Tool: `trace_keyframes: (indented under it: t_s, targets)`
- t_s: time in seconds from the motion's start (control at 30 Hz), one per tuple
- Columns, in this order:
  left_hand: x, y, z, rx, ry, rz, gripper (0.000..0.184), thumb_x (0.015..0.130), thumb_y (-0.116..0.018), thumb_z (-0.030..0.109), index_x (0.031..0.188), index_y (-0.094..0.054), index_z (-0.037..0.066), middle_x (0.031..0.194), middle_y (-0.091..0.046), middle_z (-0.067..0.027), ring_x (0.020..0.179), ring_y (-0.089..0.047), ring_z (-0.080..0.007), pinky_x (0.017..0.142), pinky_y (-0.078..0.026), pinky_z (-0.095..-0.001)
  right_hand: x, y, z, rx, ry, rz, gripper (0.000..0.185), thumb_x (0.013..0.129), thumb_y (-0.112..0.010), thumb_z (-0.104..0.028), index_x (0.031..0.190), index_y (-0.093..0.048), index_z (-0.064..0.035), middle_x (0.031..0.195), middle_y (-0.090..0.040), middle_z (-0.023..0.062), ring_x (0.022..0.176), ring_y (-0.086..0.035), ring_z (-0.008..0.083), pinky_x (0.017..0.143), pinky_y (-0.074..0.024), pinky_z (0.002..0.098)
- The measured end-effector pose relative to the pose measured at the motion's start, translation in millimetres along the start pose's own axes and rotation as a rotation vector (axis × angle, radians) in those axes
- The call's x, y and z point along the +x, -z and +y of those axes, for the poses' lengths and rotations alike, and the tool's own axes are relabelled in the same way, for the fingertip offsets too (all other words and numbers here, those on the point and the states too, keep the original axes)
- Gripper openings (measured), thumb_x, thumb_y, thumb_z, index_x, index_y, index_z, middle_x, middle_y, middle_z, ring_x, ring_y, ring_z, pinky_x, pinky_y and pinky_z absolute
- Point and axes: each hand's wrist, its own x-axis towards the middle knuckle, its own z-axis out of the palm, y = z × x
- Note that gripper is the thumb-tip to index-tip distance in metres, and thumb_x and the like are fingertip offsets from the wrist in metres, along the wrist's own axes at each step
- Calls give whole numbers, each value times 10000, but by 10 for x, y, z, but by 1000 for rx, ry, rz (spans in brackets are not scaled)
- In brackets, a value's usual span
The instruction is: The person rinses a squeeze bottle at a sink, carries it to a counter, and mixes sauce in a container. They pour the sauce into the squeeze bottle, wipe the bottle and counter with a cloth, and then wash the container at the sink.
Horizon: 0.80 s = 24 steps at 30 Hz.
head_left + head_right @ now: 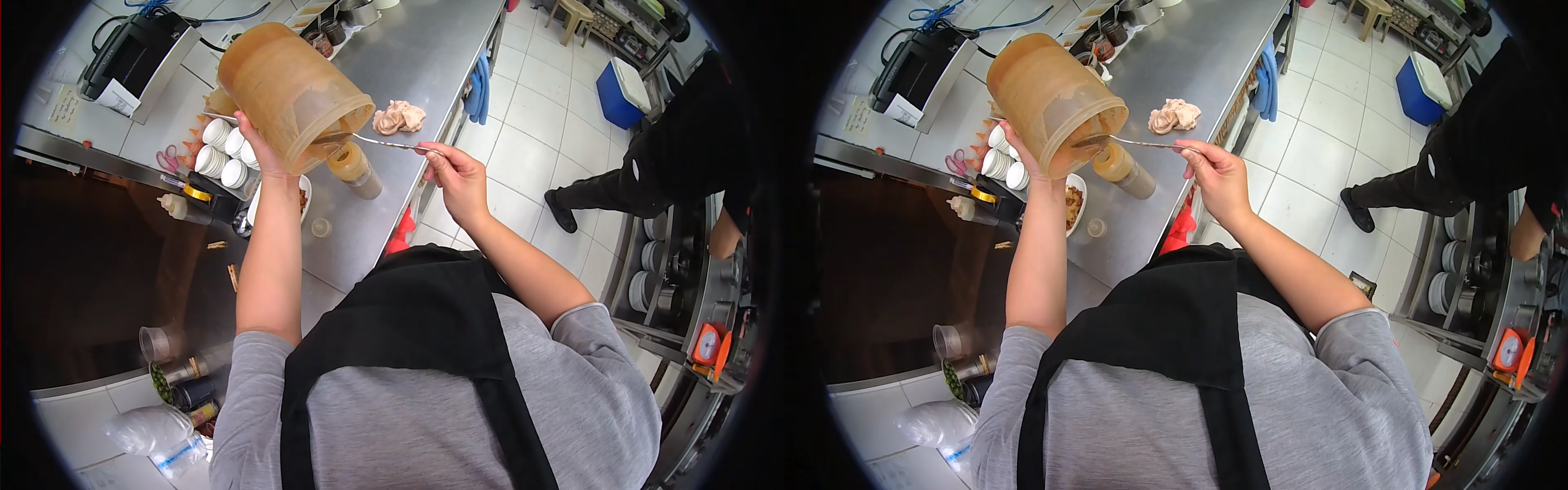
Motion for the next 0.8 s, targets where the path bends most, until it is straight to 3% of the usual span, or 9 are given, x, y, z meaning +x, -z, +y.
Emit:
trace_keyframes:
  t_s: [0.33, 0.43, 0.53, 0.8]
  targets:
    - [-28, -35, 21, 3, 2, -18, 770, 893, -349, 738, 1400, -410, 161, 1359, -493, -80, 1233, -496, -274, 995, -451, -456, 50, -49, -126, -2, -14, 11, 185, 939, -612, -71, 1096, -703, -33, 909, -683, 11, 661, -532, 50, 569, -420, 206]
    - [-22, -30, 5, 20, -1, -21, 770, 896, -343, 736, 1403, -409, 159, 1359, -494, -80, 1238, -494, -273, 998, -450, -452, 196, -178, -191, -18, 137, 26, 194, 927, -612, -49, 1095, -709, -50, 908, -694, 24, 640, -547, 63, 576, -443, 214]
    - [-24, -49, -10, 15, -1, -28, 772, 898, -343, 734, 1404, -408, 155, 1361, -493, -80, 1243, -490, -271, 1003, -446, -450, 268, -306, -178, -251, 385, 123, 218, 897, -624, -24, 1081, -719, -93, 898, -705, 56, 615, -578, 97, 573, -462, 222]
    - [29, -5, -2, 23, -13, 7, 769, 897, -353, 732, 1398, -413, 153, 1358, -495, -74, 1234, -493, -267, 997, -446, -445, -20, 78, 87, -114, 51, 27, 182, 931, -607, -54, 1080, -712, -53, 893, -689, 26, 631, -547, 74, 593, -462, 219]
